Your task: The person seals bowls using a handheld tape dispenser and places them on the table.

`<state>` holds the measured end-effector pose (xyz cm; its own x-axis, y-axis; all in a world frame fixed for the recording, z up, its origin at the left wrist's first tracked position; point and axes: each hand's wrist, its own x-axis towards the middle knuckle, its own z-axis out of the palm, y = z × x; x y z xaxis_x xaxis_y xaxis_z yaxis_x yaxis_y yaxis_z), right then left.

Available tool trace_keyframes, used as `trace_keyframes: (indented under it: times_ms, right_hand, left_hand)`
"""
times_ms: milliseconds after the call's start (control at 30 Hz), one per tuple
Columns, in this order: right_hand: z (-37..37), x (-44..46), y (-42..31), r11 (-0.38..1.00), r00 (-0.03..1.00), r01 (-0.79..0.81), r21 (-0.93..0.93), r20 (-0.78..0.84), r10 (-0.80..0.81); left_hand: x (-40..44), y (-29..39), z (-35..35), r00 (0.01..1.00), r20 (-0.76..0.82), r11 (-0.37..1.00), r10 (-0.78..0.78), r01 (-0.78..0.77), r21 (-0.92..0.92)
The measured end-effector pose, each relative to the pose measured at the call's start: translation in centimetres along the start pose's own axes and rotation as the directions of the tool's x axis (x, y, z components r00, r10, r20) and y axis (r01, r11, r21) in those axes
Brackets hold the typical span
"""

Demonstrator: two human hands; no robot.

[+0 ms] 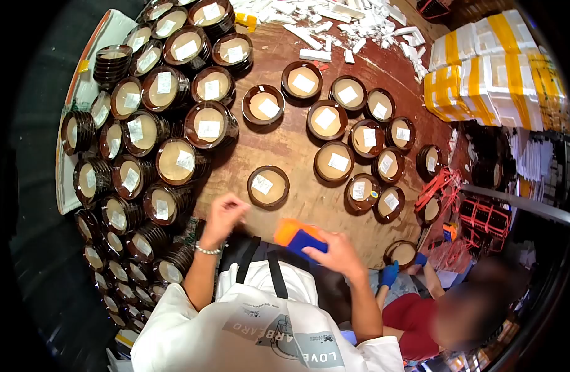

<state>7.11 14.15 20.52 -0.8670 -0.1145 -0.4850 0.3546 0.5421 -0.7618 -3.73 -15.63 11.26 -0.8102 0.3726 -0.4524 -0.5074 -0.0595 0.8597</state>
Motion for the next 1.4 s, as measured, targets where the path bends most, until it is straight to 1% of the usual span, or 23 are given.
trace_keyframes:
  times_ms: [33, 67, 100, 167, 233, 267, 333, 367, 433, 567, 667, 767, 833, 900, 967, 1000, 1133, 1200, 1233, 1300, 1333, 1367, 1400]
  right_hand:
    - [-1.6, 0.1, 0.7, 0.993, 0.998, -0.052, -0.103, 0.029, 0.055]
    - [-3.1, 0.2, 1.8, 0.988, 0.997, -0.059, -0.140, 0.043, 0.065]
    - [-4.8, 0.6, 1.8, 0.961, 0.977, -0.178, -0.212, 0.082, 0.199]
    - [-7.0, 2.6, 2.8, 0.920, 0.975, -0.157, -0.359, 0.091, 0.203]
    - [-7.5, 5.8, 3.2, 0.933, 0.995, -0.036, -0.359, 0.076, 0.068]
    - [-7.9, 7.3, 2.7, 0.882, 0.988, -0.063, -0.467, 0.097, 0.122]
    - [-8.6, 11.0, 1.5, 0.799, 0.989, 0.038, -0.600, 0.136, 0.055]
    - [-9.1, 12.8, 1.2, 0.748, 0.985, 0.080, -0.659, 0.168, 0.043]
    - [-10.2, 16.2, 1.2, 0.698, 0.970, 0.184, -0.692, 0.244, -0.013]
    - [-10.6, 19.9, 2.0, 0.651, 0.927, 0.218, -0.727, 0.363, 0.095]
    - [-10.8, 20.5, 3.0, 0.684, 0.927, 0.194, -0.703, 0.359, 0.106]
    - [-10.2, 20.5, 4.3, 0.664, 0.925, 0.209, -0.718, 0.365, 0.102]
    - [-9.4, 20.1, 4.2, 0.650, 0.923, 0.190, -0.736, 0.360, 0.137]
    - [-8.4, 19.6, 4.6, 0.638, 0.947, 0.149, -0.755, 0.294, 0.127]
    - [-7.4, 19.2, 5.1, 0.621, 0.951, 0.147, -0.770, 0.282, 0.125]
    - [-6.9, 19.1, 5.3, 0.613, 0.959, 0.134, -0.779, 0.259, 0.119]
    - [-6.2, 19.0, 5.4, 0.579, 0.967, 0.123, -0.806, 0.229, 0.113]
    - [-5.9, 18.7, 5.6, 0.570, 0.967, 0.114, -0.814, 0.222, 0.124]
    - [-5.8, 18.5, 5.6, 0.558, 0.967, 0.133, -0.819, 0.230, 0.106]
    - [-5.6, 18.3, 5.2, 0.544, 0.968, 0.150, -0.826, 0.234, 0.088]
    - [-5.7, 18.1, 4.9, 0.534, 0.969, 0.151, -0.832, 0.231, 0.086]
    - [-5.8, 18.0, 4.7, 0.522, 0.970, 0.152, -0.839, 0.229, 0.086]
    - [-5.8, 18.0, 4.9, 0.515, 0.970, 0.148, -0.844, 0.226, 0.091]
  left_hand:
    - [0.8, -0.5, -1.7, 0.994, -0.103, 0.998, 0.044, -0.049, -0.045]
    - [1.6, -2.0, -3.8, 0.984, -0.179, 0.997, 0.018, -0.031, -0.069]
    - [2.7, -4.4, -5.8, 0.968, -0.252, 0.996, -0.009, -0.015, -0.093]
    - [5.3, -10.7, -8.6, 0.956, -0.293, 0.990, -0.005, -0.037, -0.138]
    - [6.7, -13.9, -8.9, 0.946, -0.324, 0.981, 0.001, -0.065, -0.185]
    - [7.1, -15.1, -8.3, 0.916, -0.400, 0.974, -0.006, -0.084, -0.208]
    - [7.4, -16.8, -7.4, 0.839, -0.542, 0.968, -0.038, -0.103, -0.227]
    - [6.8, -17.7, -7.1, 0.836, -0.546, 0.967, -0.045, -0.101, -0.234]
    - [5.6, -19.3, -6.9, 0.796, -0.601, 0.971, -0.072, -0.082, -0.225]
    - [4.3, -20.4, -6.1, 0.782, -0.617, 0.964, -0.087, -0.089, -0.250]
    - [4.4, -20.8, -5.0, 0.774, -0.625, 0.959, -0.099, -0.092, -0.267]
    - [5.5, -21.5, -4.3, 0.753, -0.649, 0.964, -0.105, -0.084, -0.254]
    - [6.3, -21.3, -3.6, 0.761, -0.626, 0.982, -0.170, 0.075, -0.176]
    - [7.4, -23.2, -3.4, 0.772, -0.621, 0.990, -0.133, 0.078, -0.114]
    - [8.3, -22.2, -2.1, 0.801, -0.588, 0.966, 0.115, 0.048, 0.254]
    - [8.6, -22.2, -1.6, 0.779, -0.624, 0.984, 0.055, 0.065, 0.167]
    - [8.6, -21.7, -1.4, 0.796, -0.605, 0.977, 0.014, 0.117, 0.176]
    - [8.8, -21.3, -1.1, 0.714, -0.698, 0.938, 0.060, 0.199, 0.284]
    - [8.7, -21.1, -0.8, 0.715, -0.697, 0.939, 0.060, 0.198, 0.283]
    - [8.3, -20.8, -0.1, 0.711, -0.703, 0.895, 0.031, 0.294, 0.336]
    - [8.4, -21.2, 0.1, 0.714, -0.700, 0.896, 0.033, 0.289, 0.337]
    - [8.3, -21.7, 0.4, 0.705, -0.705, 0.991, -0.071, 0.131, 0.032]
    - [8.2, -22.1, 0.8, 0.714, -0.679, 0.959, -0.174, -0.035, -0.283]
